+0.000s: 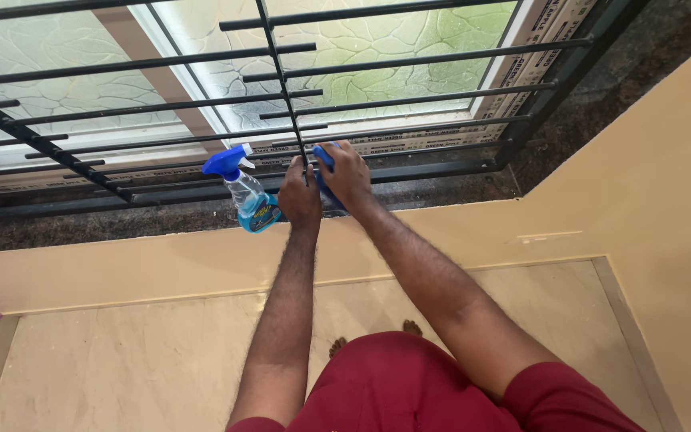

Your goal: The person cleans a window and its frame using a spray bottle and a blue cloth, wiping the glass panes and the metal frame.

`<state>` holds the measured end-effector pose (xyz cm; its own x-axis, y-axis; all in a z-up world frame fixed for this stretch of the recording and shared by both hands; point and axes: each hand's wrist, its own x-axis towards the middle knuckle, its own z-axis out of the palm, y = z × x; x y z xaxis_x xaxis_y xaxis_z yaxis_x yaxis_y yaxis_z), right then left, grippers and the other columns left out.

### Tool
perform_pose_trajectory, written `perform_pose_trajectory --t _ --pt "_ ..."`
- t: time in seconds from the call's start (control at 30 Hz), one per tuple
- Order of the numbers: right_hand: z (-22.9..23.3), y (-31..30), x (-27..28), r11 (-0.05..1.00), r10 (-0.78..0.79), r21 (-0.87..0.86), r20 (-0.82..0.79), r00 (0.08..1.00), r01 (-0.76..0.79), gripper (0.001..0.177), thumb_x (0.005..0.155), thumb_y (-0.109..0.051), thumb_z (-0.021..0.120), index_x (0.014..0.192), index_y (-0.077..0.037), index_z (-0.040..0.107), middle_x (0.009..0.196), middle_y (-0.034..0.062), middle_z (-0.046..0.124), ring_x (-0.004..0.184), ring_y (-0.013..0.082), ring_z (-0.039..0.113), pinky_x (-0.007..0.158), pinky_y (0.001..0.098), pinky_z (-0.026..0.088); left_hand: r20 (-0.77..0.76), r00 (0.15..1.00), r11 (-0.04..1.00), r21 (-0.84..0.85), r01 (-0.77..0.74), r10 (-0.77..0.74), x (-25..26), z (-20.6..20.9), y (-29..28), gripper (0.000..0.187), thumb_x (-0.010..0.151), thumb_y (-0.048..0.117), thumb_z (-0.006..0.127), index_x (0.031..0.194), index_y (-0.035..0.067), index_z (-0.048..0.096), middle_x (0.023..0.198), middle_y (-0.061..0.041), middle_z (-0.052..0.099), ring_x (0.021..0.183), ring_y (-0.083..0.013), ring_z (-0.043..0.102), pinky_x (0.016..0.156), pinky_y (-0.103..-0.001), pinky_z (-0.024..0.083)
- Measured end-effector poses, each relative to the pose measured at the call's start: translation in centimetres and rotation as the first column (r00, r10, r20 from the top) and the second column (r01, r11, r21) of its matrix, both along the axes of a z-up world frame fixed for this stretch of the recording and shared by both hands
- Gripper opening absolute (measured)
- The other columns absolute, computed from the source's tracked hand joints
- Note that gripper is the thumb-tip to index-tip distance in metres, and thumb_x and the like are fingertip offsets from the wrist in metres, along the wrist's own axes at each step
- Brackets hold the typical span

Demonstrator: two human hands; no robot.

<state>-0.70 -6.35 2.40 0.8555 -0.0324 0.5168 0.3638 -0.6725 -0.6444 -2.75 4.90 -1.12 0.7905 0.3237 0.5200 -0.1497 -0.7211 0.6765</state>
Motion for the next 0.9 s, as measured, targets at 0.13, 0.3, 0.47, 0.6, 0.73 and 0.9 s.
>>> perform_pose_trajectory --t 0.13,0.3,0.47,0.6,0.73,0.9 --pt "-1.0 -2.4 -1.0 0.999 -0.026 0.027 0.093 0.995 0.023 0.029 0.092 -0.019 0.074 0.119 -0.009 0.071 0.115 0.0147 0.067 0.105 0.0361 0.069 0.09 0.0455 0.057 -0.021 1.0 1.0 0.0 -0.003 0.003 0.1 0.1 0.2 0.032 0.098 0.022 0.064 0.126 0.009 0.071 0.127 -0.012 0.072 0.111 -0.0327 0.07 0.091 -0.043 0.056" --pt "-1.9 -2.4 -1.4 0.996 -0.045 0.084 0.27 0.962 0.023 0.043 0.092 -0.018 0.076 0.129 -0.002 0.059 0.125 0.0213 0.059 0.113 0.0408 0.065 0.096 0.0473 0.055 -0.032 0.999 1.0 -0.004 -0.005 0.004 0.2 0.0 0.2 0.031 0.096 0.02 0.066 0.125 0.009 0.071 0.128 -0.011 0.072 0.11 -0.0326 0.071 0.09 -0.043 0.057" --pt "-1.3 0.0 -2.4 0.998 0.063 0.004 0.284 0.957 -0.067 0.041 0.089 -0.018 0.08 0.126 -0.007 0.063 0.134 0.021 0.057 0.116 0.0409 0.066 0.095 0.0456 0.058 -0.05 0.998 0.999 -0.035 0.031 -0.033 -0.1 0.1 0.5 0.033 0.097 0.017 0.065 0.129 0.01 0.07 0.128 -0.011 0.072 0.111 -0.0328 0.07 0.092 -0.043 0.056" --pt "0.0 0.1 -3.3 1.0 0.022 -0.002 0.144 0.989 -0.022 0.039 0.086 -0.015 0.081 0.123 -0.011 0.07 0.131 0.0203 0.053 0.11 0.039 0.068 0.089 0.0458 0.059 -0.027 0.999 1.0 -0.023 0.018 -0.019 -0.1 -0.1 0.5 0.035 0.095 0.014 0.063 0.129 0.009 0.07 0.129 -0.011 0.071 0.112 -0.0324 0.07 0.092 -0.042 0.056" --pt "0.4 -1.4 -4.7 1.0 0.018 -0.023 0.186 0.982 -0.014 0.043 0.08 -0.009 0.079 0.123 -0.01 0.072 0.126 0.0185 0.056 0.11 0.0385 0.068 0.09 0.0444 0.059 -0.029 0.999 1.0 -0.02 0.013 -0.013 0.2 -0.4 0.4 0.036 0.093 0.012 0.064 0.129 0.009 0.07 0.13 -0.01 0.071 0.11 -0.0322 0.071 0.09 -0.042 0.057" --pt "1.4 -0.5 -3.5 0.976 0.152 0.107 0.305 0.94 -0.192 0.047 0.091 -0.01 0.076 0.134 -0.001 0.059 0.128 0.0172 0.062 0.116 0.0363 0.067 0.098 0.0429 0.056 0.052 0.998 0.999 -0.033 0.039 -0.037 -0.5 0.2 0.3 0.034 0.095 0.01 0.063 0.129 0.01 0.069 0.127 -0.012 0.072 0.11 -0.0338 0.071 0.09 -0.044 0.058"
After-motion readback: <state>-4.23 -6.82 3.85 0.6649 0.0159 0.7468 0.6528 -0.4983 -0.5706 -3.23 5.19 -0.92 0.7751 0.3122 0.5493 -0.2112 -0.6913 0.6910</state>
